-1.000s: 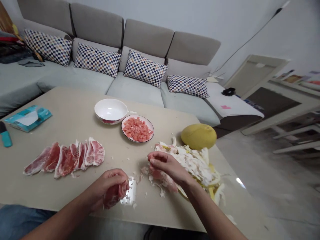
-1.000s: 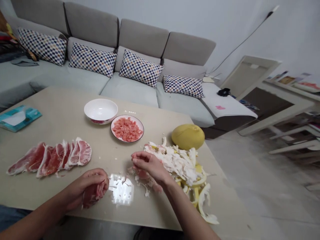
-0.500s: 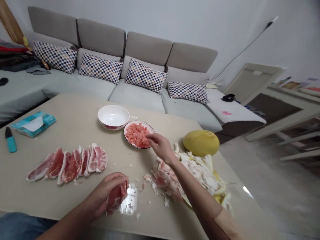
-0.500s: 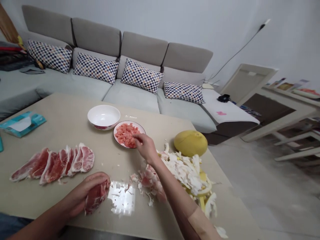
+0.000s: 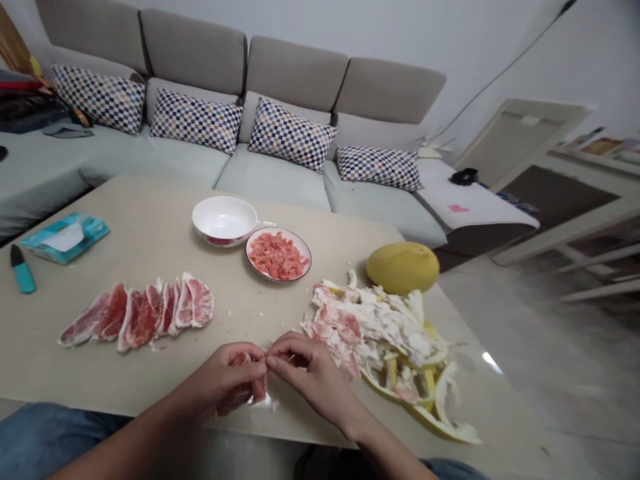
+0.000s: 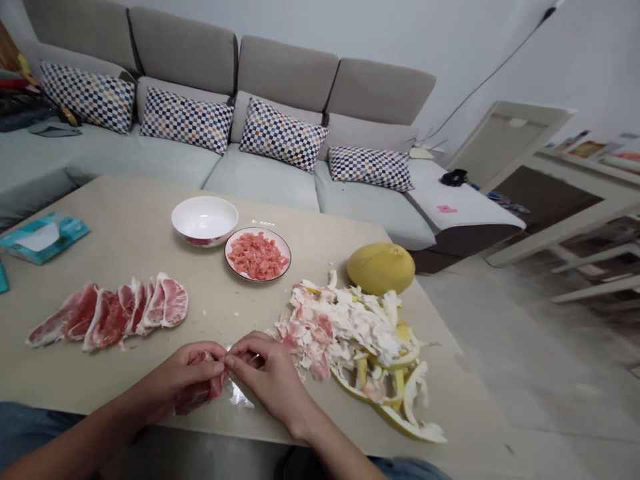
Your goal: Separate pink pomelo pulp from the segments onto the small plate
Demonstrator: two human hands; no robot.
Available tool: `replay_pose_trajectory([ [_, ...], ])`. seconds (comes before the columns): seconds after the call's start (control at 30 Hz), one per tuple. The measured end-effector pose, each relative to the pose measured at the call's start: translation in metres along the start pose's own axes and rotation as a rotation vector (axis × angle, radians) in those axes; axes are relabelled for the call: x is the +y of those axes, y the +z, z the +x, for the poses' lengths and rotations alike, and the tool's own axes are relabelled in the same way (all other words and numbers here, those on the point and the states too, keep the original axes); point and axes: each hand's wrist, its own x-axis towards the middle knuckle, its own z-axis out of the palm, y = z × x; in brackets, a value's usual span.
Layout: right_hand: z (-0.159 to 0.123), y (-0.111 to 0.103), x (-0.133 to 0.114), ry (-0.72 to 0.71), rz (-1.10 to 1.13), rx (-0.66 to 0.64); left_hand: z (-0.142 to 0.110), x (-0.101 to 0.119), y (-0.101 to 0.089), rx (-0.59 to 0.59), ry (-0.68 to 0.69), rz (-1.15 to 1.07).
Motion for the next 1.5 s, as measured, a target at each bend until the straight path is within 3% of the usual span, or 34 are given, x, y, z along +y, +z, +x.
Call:
replay_pose_trajectory([
  [0.27, 0.006, 0.001, 0.007, 0.175, 0.41, -0.144, 0.003, -0.003, -0.004, -0.037, -0.009, -0.04],
  [0.47, 0.006, 0.002, 0.015, 0.194, 0.425, -0.114, 0.001, -0.003, -0.006, -0.01, -0.007, -0.038],
  [0.57, 0.012, -0.003, 0.018, 0.144, 0.286, -0.105, 0.001, -0.001, -0.004, -0.016, -0.035, -0.058],
  [0.7, 0.053, -0.024, 0.02, -0.035, -0.206, 0.156, 0.003, -0.001, -0.002, 0.006, -0.005, -0.112],
  [0.8, 0.093, -0.043, 0.017, -0.071, -0.355, 0.283, 0.004, -0.001, -0.001, 0.043, 0.051, -0.143],
  [0.87, 0.105, -0.048, 0.012, -0.09, -0.422, 0.321, 0.004, -0.001, -0.002, 0.065, 0.077, -0.158],
  [0.97, 0.086, -0.038, 0.002, -0.145, -0.461, 0.274, 0.004, 0.0, -0.004, 0.086, 0.082, -0.179],
  [1.07, 0.04, -0.018, -0.006, -0.278, -0.352, 0.024, 0.004, 0.0, -0.006, 0.109, 0.079, -0.223],
  [1.13, 0.014, -0.009, -0.009, -0.343, -0.347, -0.077, 0.004, 0.0, -0.005, 0.115, 0.086, -0.251],
  [1.23, -0.002, -0.002, -0.008, -0.407, -0.439, -0.083, 0.003, -0.001, -0.002, 0.097, 0.074, -0.247],
  [1.37, 0.001, -0.003, -0.006, -0.468, -0.416, -0.059, 0.002, -0.003, 0.0, 0.069, 0.045, -0.214],
  [1.5, 0.005, -0.004, -0.004, -0.368, -0.244, -0.03, 0.002, -0.003, -0.001, 0.067, 0.035, -0.207],
])
